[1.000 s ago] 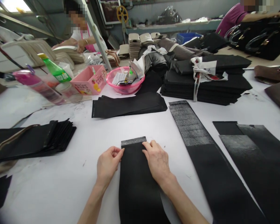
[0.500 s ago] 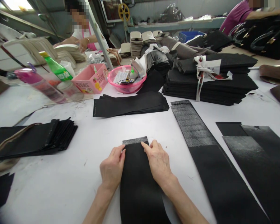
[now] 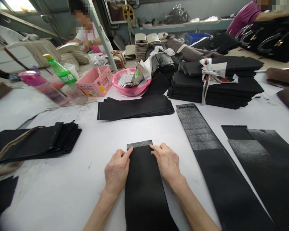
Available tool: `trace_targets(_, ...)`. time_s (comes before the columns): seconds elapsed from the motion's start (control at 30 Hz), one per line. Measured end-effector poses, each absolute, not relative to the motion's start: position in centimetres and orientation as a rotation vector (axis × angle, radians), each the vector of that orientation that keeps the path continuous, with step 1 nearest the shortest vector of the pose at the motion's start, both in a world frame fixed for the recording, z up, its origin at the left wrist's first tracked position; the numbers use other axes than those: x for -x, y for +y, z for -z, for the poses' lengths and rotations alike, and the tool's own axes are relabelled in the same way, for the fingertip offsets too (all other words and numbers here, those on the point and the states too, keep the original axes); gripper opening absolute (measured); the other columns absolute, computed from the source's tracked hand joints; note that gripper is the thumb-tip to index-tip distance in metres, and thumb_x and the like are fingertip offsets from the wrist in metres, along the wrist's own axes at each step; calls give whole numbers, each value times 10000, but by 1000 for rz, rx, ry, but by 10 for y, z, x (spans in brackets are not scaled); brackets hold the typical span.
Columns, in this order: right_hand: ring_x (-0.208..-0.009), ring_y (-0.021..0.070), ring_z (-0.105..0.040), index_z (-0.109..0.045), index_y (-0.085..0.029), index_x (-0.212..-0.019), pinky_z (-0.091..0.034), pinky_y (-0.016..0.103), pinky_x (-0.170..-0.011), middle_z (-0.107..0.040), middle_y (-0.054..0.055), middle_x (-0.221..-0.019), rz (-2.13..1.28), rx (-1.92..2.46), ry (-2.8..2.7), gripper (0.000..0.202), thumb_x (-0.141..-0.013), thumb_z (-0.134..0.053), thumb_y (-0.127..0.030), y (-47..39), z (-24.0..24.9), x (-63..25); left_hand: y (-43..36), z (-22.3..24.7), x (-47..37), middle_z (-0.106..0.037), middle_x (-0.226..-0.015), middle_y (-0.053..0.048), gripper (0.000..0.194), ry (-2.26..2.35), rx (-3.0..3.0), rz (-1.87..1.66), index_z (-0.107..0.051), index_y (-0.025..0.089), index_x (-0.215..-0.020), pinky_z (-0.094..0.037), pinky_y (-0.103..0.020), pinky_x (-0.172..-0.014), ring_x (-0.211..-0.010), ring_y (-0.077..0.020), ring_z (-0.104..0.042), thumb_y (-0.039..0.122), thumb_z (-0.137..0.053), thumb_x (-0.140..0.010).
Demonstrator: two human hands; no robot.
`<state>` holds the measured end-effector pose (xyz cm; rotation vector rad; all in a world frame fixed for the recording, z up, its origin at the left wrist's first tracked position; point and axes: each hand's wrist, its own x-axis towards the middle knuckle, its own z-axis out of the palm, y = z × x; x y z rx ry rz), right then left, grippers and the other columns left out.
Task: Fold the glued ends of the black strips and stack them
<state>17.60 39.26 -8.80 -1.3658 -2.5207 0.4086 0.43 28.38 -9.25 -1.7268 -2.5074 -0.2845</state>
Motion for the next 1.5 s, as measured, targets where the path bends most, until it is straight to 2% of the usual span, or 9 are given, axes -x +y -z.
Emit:
trace_targets(0.33, -717, 145, -607, -643, -380, -1126, -378, 260, -591, -609, -24, -832, -434, 1345, -2484, 233, -908, -580, -330, 393, 90, -178, 281, 95, 3, -557, -827, 13, 318, -2553, 1716, 625, -597, 326, -1199, -374, -259, -661, -734, -143, -549, 199, -488, -929)
trace_targets(0.47, -718, 145, -607, -644, -380, -1121, -379, 257, -592, -611, -24, -834, -427, 1337, -2473, 231, -909, -574, -321, 393, 91, -179, 281, 95, 6, -577, -850, 12, 265, -2555, 1682, 708, -606, 268, -1164, -388, -247, -688, -761, -137, -567, 218, -499, -926)
trace_targets(0.67, -699, 133, -606, -666, -373, -1096, -378, 252, -581, -624, -26, -830, -494, 1335, -2436, 224, -894, -578, -330, 394, 91, -180, 279, 96, 5, -591, -882, -7, 245, -2529, 1701, 566, -623, 269, -1127, -372, -253, -662, -775, -149, -568, 273, -444, -959)
trace_targets(0.8, -712, 135, -613, -692, -343, -1039, -397, 249, -610, -655, -36, -805, -747, 1373, -2225, 206, -865, -593, -390, 402, 95, -185, 282, 94, 8, -609, -864, -1, 216, -2580, 1659, 627, -640, 276, -1057, -359, -250, -639, -756, -149, -583, 326, -455, -956)
trace_targets(0.97, -595, 140, -566, -665, -202, -801, -425, 248, -569, -640, -11, -678, -1203, 1338, -1796, 307, -811, -607, -503, 413, 100, -190, 285, 90, 20, -637, -743, 41, 134, -2821, 1487, 962, -601, 237, -939, -343, -231, -581, -632, -131, -584, 350, -580, -870)
trace_targets(1.1, -523, 123, -494, -608, -179, -737, -393, 230, -483, -558, -18, -598, -1322, 1261, -1631, 369, -776, -635, -545, 410, 95, -188, 285, 87, 28, -659, -722, 27, 201, -2894, 1506, 1193, -621, 226, -840, -370, -244, -581, -626, -146, -590, 418, -565, -854)
trace_targets(1.2, -539, 114, -484, -592, -172, -714, -394, 221, -491, -533, -20, -603, -1399, 1168, -1585, 365, -768, -659, -527, 401, 85, -182, 279, 79, 24, -678, -789, -12, 257, -2808, 1503, 1577, -655, 202, -894, -435, -257, -645, -677, -156, -603, 432, -545, -862)
trace_targets(1.3, -553, 108, -482, -590, -173, -710, -390, 218, -512, -539, -22, -613, -1460, 1062, -1633, 332, -782, -666, -487, 390, 72, -175, 271, 64, 4, -685, -828, -32, 247, -2727, 1488, 1755, -682, 190, -928, -454, -253, -651, -697, -153, -598, 403, -587, -844)
trace_targets(1.5, -566, 107, -487, -589, -175, -703, -389, 226, -544, -552, -31, -614, -1537, 912, -1732, 294, -794, -668, -444, 370, 54, -166, 269, 43, -47, -668, -725, -37, 330, -2832, 1289, 2360, -688, 154, -997, -403, -195, -457, -556, -113, -562, 416, -665, -797)
